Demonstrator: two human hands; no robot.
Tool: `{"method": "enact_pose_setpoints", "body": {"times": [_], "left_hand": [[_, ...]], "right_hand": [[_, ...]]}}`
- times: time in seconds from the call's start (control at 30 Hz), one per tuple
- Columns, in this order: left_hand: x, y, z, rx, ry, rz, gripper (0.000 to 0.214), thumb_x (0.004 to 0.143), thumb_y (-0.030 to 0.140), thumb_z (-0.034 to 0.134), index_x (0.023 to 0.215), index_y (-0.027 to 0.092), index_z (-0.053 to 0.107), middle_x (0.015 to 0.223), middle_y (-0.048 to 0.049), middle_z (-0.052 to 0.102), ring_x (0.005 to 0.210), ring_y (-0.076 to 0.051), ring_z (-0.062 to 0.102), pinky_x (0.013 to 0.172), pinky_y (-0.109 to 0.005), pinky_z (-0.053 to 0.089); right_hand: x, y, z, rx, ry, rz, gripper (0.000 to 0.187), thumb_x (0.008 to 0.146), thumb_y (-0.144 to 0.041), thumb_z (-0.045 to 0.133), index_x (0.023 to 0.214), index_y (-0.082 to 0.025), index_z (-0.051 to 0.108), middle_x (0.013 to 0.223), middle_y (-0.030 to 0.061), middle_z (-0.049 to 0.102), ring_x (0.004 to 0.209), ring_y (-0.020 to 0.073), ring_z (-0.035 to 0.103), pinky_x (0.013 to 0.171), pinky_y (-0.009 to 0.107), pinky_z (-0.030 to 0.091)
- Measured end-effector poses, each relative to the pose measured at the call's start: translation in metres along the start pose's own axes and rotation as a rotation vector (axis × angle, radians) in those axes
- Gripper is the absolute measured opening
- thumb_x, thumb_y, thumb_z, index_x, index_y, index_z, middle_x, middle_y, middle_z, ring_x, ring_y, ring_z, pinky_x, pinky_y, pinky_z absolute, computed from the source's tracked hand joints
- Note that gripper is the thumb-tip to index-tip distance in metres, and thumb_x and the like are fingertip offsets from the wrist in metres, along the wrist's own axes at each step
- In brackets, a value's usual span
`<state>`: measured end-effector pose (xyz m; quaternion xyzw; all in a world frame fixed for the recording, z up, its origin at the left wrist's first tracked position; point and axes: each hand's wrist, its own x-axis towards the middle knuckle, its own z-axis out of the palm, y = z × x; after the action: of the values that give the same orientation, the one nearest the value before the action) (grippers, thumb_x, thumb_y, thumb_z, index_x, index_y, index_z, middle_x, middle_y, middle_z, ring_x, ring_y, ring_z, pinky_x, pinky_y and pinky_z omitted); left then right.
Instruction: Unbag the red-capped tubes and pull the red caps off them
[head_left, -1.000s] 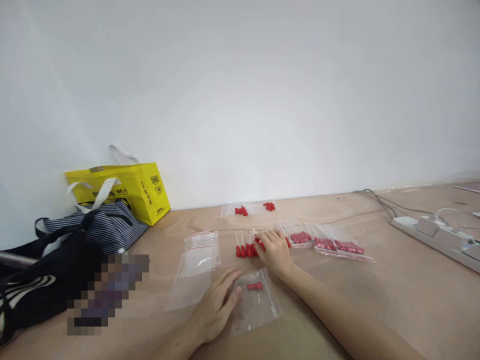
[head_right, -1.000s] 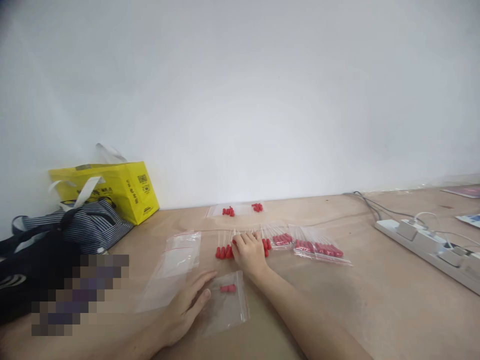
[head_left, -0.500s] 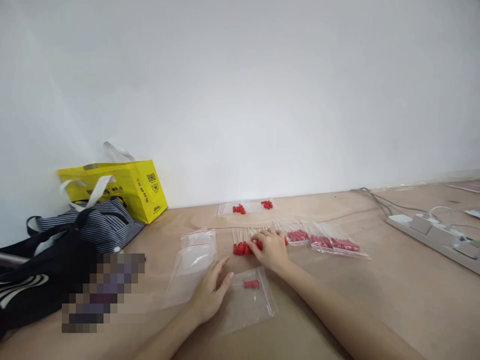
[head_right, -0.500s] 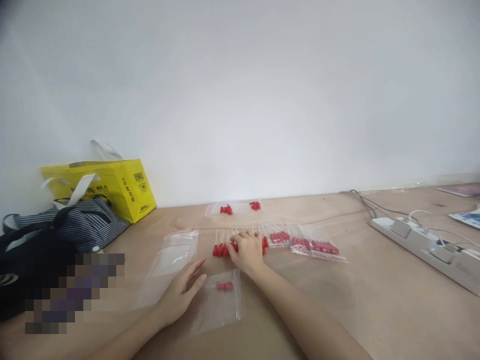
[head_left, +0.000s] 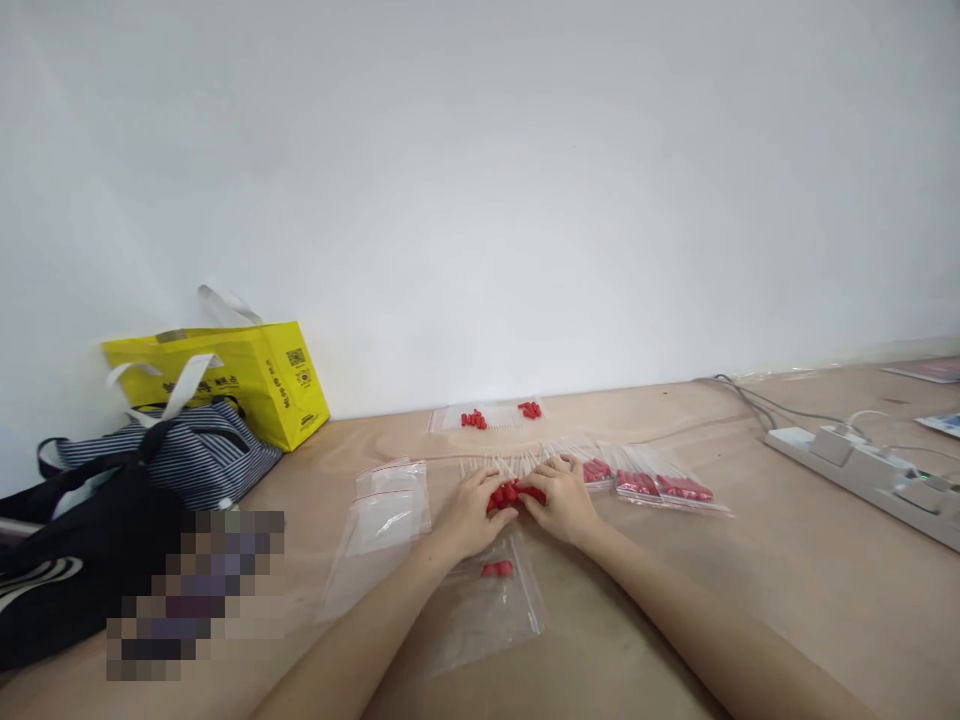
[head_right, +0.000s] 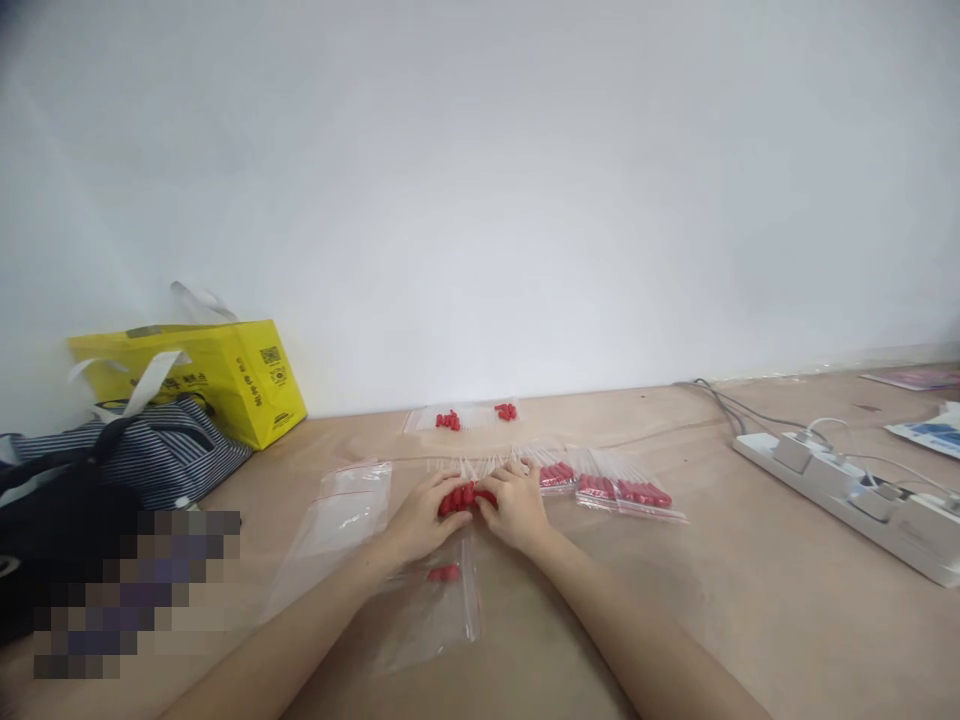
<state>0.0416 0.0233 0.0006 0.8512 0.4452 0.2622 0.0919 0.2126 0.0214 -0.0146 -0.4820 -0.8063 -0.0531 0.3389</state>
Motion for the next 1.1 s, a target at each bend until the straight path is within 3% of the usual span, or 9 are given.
{"method": "enact_pose_setpoints", "body": {"times": [0.2, 0.37, 0.53, 0.67, 0.83, 0.97, 1.1], "left_hand": [[0.007, 0.002, 0.006, -0.02, 0.007, 0.02, 0.022, 0.076, 0.015, 0.047, 0.096, 0.017, 0.056, 0.1, -0.0063, 0.057, 0.095, -0.019, 0.052, 0.085, -0.034, 0.041], [-0.029, 0.011, -0.008, -0.019, 0.008, 0.083, 0.027, 0.074, 0.022, 0.052, 0.101, 0.02, 0.055, 0.115, -0.0066, 0.05, 0.109, -0.021, 0.044, 0.095, -0.038, 0.034], [-0.061, 0.03, -0.016, -0.078, -0.184, 0.101, 0.04, 0.077, 0.033, 0.05, 0.115, 0.023, 0.048, 0.125, -0.0073, 0.044, 0.114, -0.023, 0.04, 0.095, -0.04, 0.034], [-0.043, 0.039, -0.022, -0.069, -0.346, 0.26, 0.032, 0.079, 0.019, 0.043, 0.108, 0.025, 0.054, 0.122, -0.0046, 0.047, 0.113, -0.02, 0.04, 0.096, -0.037, 0.032], [-0.016, 0.043, -0.024, -0.047, -0.451, 0.39, 0.002, 0.069, 0.023, 0.061, 0.068, 0.021, 0.06, 0.087, -0.0019, 0.056, 0.085, -0.018, 0.051, 0.077, -0.029, 0.04], [-0.016, 0.046, -0.021, -0.03, -0.325, 0.288, 0.009, 0.074, 0.021, 0.053, 0.066, 0.019, 0.053, 0.073, 0.0004, 0.053, 0.074, -0.015, 0.05, 0.069, -0.026, 0.038], [-0.026, 0.045, -0.015, -0.156, -0.089, -0.057, 0.015, 0.08, 0.026, 0.043, 0.066, 0.019, 0.045, 0.065, 0.0025, 0.05, 0.062, -0.012, 0.048, 0.058, -0.024, 0.039]], "right_hand": [[-0.003, 0.003, -0.001, 0.094, 0.071, -0.043, 0.011, 0.078, -0.022, 0.051, 0.079, -0.024, 0.061, 0.076, -0.0009, 0.064, 0.079, 0.0149, 0.049, 0.082, 0.035, 0.021], [-0.018, 0.006, -0.009, 0.135, 0.175, -0.053, 0.014, 0.079, -0.019, 0.048, 0.08, -0.021, 0.061, 0.077, 0.0004, 0.062, 0.076, 0.0132, 0.049, 0.075, 0.031, 0.024], [-0.048, 0.006, -0.024, 0.12, 0.066, -0.082, 0.013, 0.076, -0.016, 0.047, 0.076, -0.021, 0.059, 0.069, -0.0003, 0.059, 0.07, 0.0129, 0.048, 0.07, 0.029, 0.026], [-0.061, 0.002, -0.032, 0.131, -0.023, -0.064, 0.013, 0.075, -0.015, 0.047, 0.075, -0.021, 0.059, 0.065, -0.0011, 0.058, 0.067, 0.0132, 0.046, 0.068, 0.029, 0.026], [-0.059, 0.0, -0.033, 0.148, -0.034, -0.035, 0.015, 0.077, -0.016, 0.045, 0.071, -0.021, 0.058, 0.063, -0.0006, 0.058, 0.066, 0.0134, 0.048, 0.067, 0.029, 0.027], [-0.056, 0.001, -0.031, 0.229, -0.036, 0.028, 0.018, 0.081, -0.026, 0.044, 0.07, -0.021, 0.058, 0.062, -0.0003, 0.058, 0.064, 0.0139, 0.048, 0.067, 0.029, 0.028], [-0.056, 0.002, -0.032, 0.347, -0.058, 0.128, 0.028, 0.083, -0.041, 0.041, 0.076, -0.021, 0.059, 0.069, 0.0008, 0.06, 0.068, 0.0152, 0.051, 0.069, 0.031, 0.031]]}}
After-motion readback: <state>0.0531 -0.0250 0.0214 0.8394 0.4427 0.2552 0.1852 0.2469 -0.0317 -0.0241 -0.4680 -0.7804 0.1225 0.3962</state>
